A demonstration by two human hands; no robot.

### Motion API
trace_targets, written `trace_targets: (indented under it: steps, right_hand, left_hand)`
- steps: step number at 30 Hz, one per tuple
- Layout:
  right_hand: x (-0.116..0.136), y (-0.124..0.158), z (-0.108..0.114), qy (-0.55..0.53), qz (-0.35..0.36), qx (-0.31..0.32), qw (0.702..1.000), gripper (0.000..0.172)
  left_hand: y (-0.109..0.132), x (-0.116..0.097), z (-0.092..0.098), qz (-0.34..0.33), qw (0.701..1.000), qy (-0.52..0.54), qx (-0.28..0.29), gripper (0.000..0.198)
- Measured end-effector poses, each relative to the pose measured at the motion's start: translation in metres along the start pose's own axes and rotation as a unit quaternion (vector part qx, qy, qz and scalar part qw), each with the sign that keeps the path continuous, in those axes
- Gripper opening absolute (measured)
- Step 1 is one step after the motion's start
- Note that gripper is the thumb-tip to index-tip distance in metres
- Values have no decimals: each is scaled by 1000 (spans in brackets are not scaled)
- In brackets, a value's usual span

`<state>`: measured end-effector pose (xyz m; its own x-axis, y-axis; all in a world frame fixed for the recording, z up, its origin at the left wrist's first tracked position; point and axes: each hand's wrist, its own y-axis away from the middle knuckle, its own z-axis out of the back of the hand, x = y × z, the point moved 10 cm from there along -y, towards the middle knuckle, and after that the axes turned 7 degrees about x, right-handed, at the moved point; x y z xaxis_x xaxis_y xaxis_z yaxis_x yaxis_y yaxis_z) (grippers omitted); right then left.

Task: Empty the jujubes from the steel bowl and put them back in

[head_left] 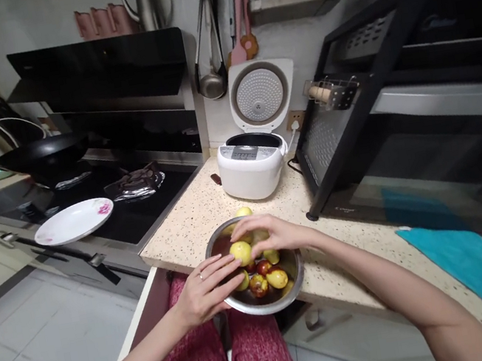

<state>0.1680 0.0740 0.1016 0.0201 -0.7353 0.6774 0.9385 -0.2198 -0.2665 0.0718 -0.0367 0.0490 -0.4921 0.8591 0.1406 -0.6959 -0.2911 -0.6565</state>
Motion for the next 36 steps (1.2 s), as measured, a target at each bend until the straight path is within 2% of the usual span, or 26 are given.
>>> trace_targets:
  steps: [2, 4, 5, 7, 10, 14, 16, 19, 22, 25, 28, 33, 36]
  right_hand:
    - [-14, 5, 22, 23, -22, -66, 997, 25]
    - [-32, 13, 45, 74, -49, -144, 986, 25]
    - [-41, 17, 51, 102, -59, -160, 980, 29]
    - [-58, 19, 53, 138, -71, -143, 977, 37]
    - [-76, 21, 46, 157, -84, -85, 980, 48]
    - [-78, 23, 40, 165, -94, -34, 981, 48]
    - [-78, 26, 46, 181, -116, -46, 976, 38]
    - [-82, 35, 67, 227, -171, -109, 952, 24]
    - [-85, 41, 78, 239, -189, -141, 942, 24]
    - [-90, 38, 71, 199, -178, -95, 959, 31]
    - [-97, 37, 62, 153, -197, -40, 968, 26]
    - [-100, 43, 55, 147, -238, 40, 959, 31]
    - [-99, 48, 60, 174, -267, 50, 947, 36]
  left_hand:
    - [0, 0, 0, 0, 1000, 0, 4, 53]
    - [0, 0, -1, 1, 1000, 1, 8, 53]
    - [1, 0, -1, 1, 1000, 1, 9, 53]
    - [2, 0, -2, 2, 1000, 2, 10, 54]
    - [4, 1, -3, 5, 1000, 5, 12, 54]
    - [4, 2, -2, 8, 1000, 7, 10, 52]
    - [3, 2, -1, 7, 1000, 8, 8, 52]
    - [3, 2, 0, 4, 1000, 12, 8, 52]
    - [4, 3, -1, 5, 1000, 18, 8, 53]
    - [5, 4, -2, 7, 1000, 21, 10, 53]
    - [4, 3, -1, 6, 1000, 19, 9, 53]
    - [1, 2, 1, 8, 1000, 20, 6, 52]
    - [-1, 2, 3, 12, 1000, 23, 0, 51]
